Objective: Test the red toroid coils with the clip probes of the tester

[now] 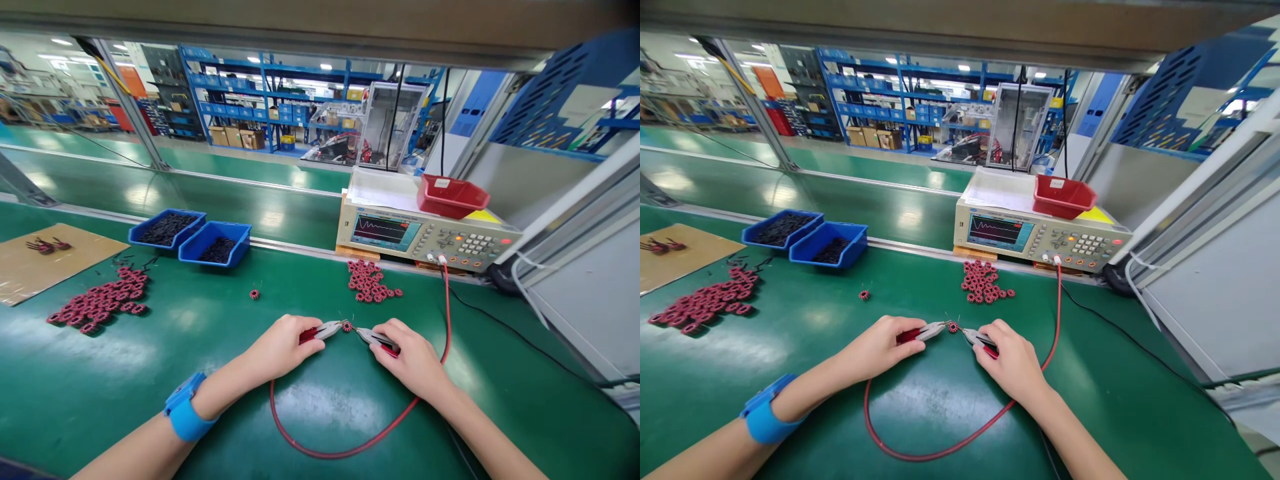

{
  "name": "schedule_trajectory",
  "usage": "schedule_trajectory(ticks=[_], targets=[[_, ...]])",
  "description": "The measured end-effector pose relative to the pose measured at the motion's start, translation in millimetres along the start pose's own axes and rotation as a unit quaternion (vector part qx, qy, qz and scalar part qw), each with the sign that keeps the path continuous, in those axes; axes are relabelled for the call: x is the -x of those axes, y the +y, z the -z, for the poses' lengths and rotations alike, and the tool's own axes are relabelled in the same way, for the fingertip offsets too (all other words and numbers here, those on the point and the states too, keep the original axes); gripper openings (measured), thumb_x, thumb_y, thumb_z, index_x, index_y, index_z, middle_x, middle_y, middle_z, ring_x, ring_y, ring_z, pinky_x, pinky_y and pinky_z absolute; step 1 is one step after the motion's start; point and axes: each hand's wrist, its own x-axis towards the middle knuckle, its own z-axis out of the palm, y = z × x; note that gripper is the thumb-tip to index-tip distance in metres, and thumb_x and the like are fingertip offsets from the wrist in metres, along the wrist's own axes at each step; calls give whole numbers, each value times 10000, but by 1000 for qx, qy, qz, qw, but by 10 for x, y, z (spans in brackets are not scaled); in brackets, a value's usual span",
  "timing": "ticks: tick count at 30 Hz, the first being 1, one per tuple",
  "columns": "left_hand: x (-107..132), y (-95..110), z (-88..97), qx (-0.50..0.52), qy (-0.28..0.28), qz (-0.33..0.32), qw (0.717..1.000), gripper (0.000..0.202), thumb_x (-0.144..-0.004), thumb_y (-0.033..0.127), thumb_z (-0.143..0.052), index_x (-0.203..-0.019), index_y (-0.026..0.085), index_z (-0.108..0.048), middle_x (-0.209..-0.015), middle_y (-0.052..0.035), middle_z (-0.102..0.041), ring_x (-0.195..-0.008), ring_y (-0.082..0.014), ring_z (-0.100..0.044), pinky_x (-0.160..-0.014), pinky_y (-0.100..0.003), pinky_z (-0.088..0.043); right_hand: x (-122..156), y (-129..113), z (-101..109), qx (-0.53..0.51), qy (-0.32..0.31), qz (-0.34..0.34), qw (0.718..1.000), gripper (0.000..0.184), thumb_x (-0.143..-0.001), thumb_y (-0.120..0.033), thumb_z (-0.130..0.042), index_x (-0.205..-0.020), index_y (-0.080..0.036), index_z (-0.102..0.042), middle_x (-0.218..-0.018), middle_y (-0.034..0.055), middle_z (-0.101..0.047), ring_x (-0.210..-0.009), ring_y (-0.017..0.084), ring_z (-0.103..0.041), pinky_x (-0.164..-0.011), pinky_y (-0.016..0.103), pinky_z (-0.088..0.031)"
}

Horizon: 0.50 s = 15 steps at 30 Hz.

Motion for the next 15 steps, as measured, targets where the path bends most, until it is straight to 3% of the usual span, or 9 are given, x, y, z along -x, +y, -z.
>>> schedule_trajectory(ticks=[9, 12, 15], targets=[[-12, 2, 3, 6, 1, -4, 1000, 289, -833, 405, -448, -824, 136, -555, -684, 14, -494, -607, -79, -385, -576, -237, -244, -5, 0, 18, -19, -1, -6, 1000, 215, -827, -384, -450, -953, -251, -562, -908, -31, -505, -736, 90, -481, -673, 259, -371], [-26, -28, 3, 19, 2, -5, 1000, 303, -835, 412, -447, -831, 131, -560, -686, 11, -488, -615, -79, -381, -576, -235, -244, -18, 55, 33, -107, 12, 2, 994, 226, -830, -385, -476, -943, -220, -582, -881, -6, -507, -750, 95, -481, -693, 253, -375], [-34, -65, -6, 40, 4, -12, 999, 315, -849, 419, -435, -872, 138, -576, -695, 16, -479, -625, -73, -372, -573, -231, -244, -34, 85, 42, -237, -10, -3, 972, 269, -840, -410, -491, -954, -188, -592, -868, 20, -504, -748, 100, -464, -674, 236, -373]])
